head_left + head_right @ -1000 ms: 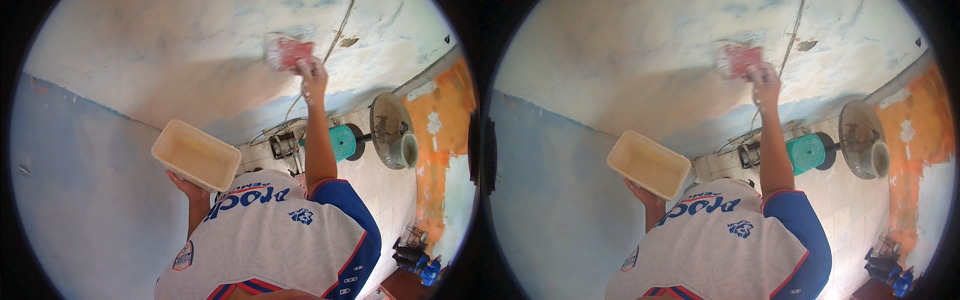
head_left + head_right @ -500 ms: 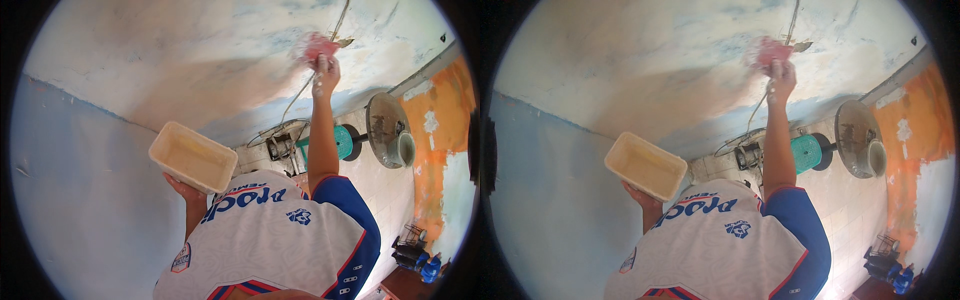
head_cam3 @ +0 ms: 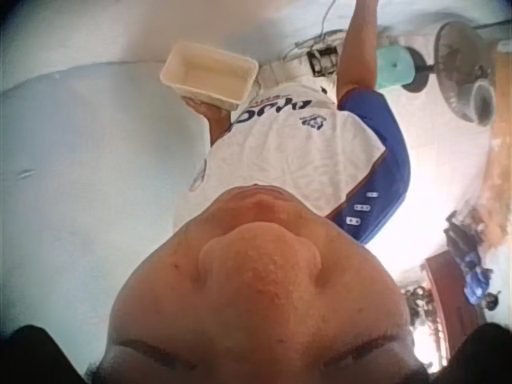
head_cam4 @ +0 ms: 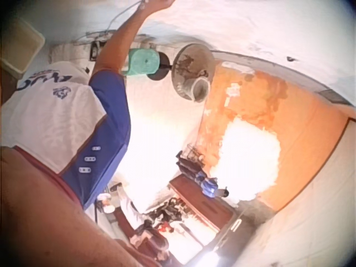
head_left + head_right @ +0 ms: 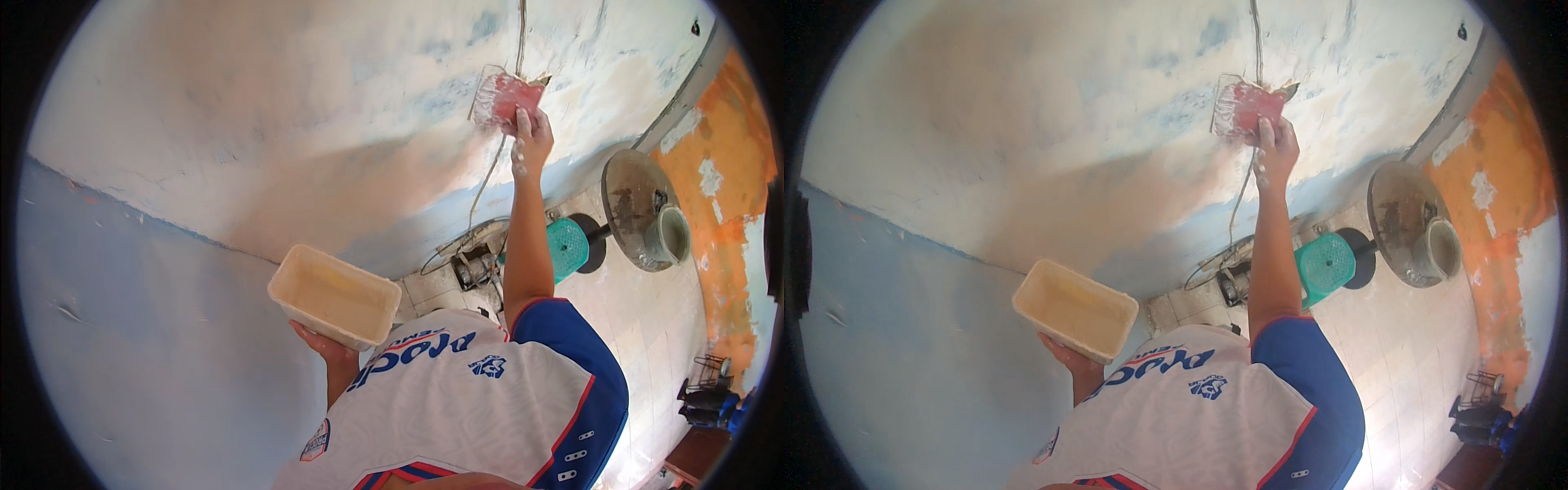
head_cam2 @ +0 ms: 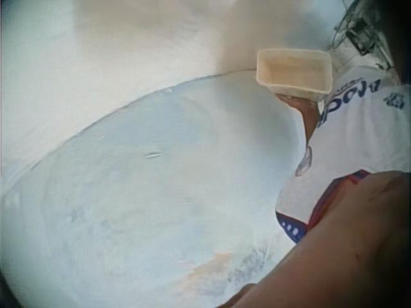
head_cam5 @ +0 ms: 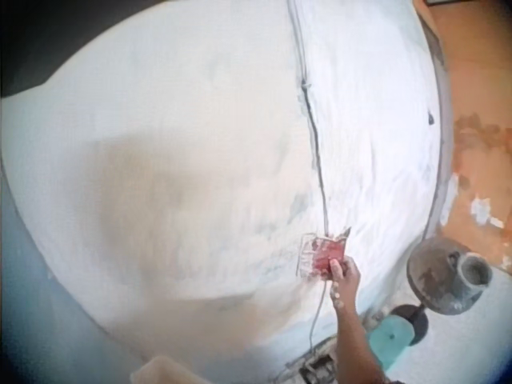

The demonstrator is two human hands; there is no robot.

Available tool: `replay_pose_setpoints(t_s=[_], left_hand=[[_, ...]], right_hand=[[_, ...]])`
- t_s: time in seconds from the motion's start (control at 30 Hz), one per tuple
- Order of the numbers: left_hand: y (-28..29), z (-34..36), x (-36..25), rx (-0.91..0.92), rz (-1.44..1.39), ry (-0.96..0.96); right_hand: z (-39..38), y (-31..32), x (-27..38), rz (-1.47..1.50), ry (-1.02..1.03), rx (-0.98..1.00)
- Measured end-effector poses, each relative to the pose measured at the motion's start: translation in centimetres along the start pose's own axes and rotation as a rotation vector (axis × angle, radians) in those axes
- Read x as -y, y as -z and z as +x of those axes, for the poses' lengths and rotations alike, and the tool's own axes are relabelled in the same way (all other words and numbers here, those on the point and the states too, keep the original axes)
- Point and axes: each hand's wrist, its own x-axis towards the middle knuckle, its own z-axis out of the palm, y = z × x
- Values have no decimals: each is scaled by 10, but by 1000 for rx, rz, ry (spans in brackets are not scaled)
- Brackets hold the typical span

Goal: The person applies a white substance to the ceiling using a spreader, repeatedly dipping the spreader into a container to gather more material.

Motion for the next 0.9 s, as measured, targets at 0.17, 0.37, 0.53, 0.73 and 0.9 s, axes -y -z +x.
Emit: replay_pose_setpoints(t_s=[0.17,0.37,0.53,0.73,0.9], left_hand=[[37,12,16,63,-71,44],[45,12,23,18,-101,59],[51,19,31,72,-166,13],[45,47,16,110,-182,-3],[25,42,11,203,-214,-34]], right_hand=[[-29,-3,11,79,-144,214],[-6,2,-6,-24,-66,22],[-53,18,35,121,-35,25],[-61,1,84,-198,271,21],[-58,-3,68,-827,958,-80]])
